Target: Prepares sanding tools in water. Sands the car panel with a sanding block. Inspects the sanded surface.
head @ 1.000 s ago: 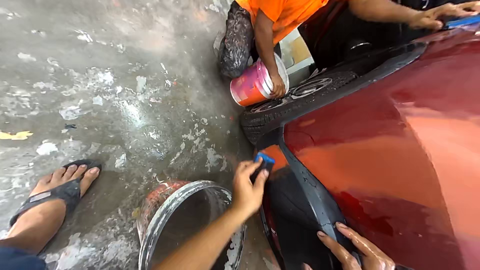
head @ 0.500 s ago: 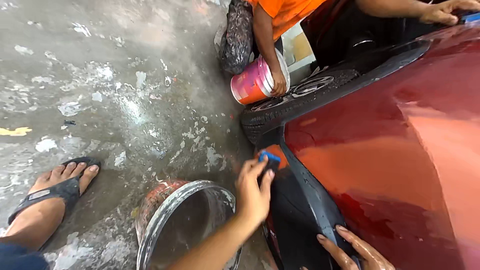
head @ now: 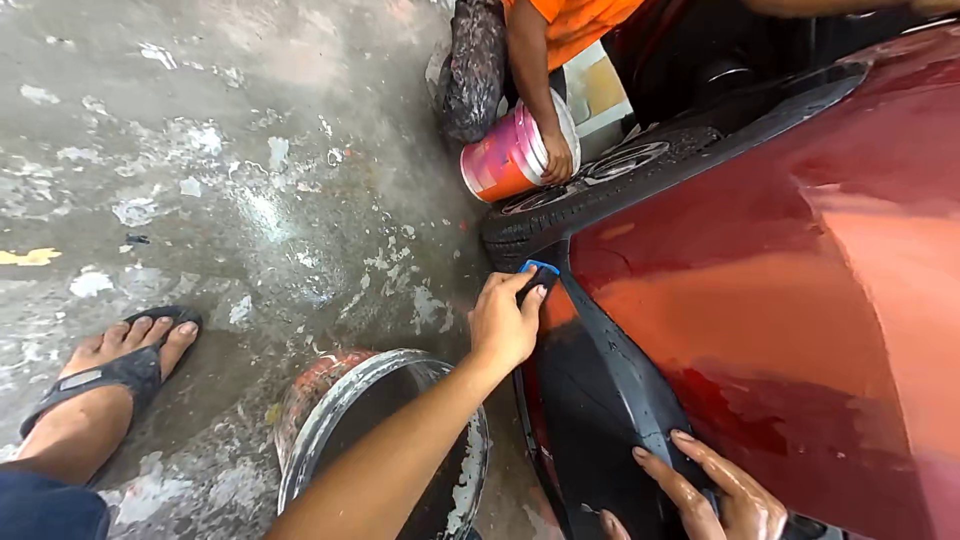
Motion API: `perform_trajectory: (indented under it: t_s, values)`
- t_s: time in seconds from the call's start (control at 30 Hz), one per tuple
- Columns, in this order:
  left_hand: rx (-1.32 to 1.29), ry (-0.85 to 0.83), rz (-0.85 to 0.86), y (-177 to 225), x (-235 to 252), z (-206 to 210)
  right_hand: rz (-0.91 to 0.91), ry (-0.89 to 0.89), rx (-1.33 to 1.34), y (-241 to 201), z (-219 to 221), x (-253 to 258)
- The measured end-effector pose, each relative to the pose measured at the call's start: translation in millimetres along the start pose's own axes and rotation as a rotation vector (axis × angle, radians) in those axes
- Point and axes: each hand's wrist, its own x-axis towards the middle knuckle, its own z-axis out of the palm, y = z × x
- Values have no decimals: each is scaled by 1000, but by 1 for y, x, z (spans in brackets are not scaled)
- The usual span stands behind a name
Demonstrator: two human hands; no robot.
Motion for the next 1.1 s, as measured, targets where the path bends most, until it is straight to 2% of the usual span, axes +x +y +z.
perform_trajectory:
  t_s: [0.13, 0.27, 0.43, 0.57, 0.7, 0.87, 1.0, 1.1]
  values:
    - [-5, 52, 40, 5, -28, 11, -14, 12, -3, 4, 0, 8]
    - [65, -24, 26, 2, 10, -1, -2, -4, -9, 2, -1, 4]
    - [22, 46, 39, 1, -18, 9, -9, 13, 2, 6, 1, 8]
    - [93, -61, -25, -3, 24, -1, 6, 8, -5, 3, 1, 0]
    - [87, -39, -38, 6, -6, 0, -2, 18, -3, 6, 2, 3]
    - [105, -75, -27, 1, 19, -3, 8, 23, -10, 3, 2, -4]
    - [43, 17, 21, 2, -22, 8, 3, 35, -25, 5, 3, 1]
    - [58, -8, 22, -4, -2, 5, 14, 32, -40, 3, 2, -2]
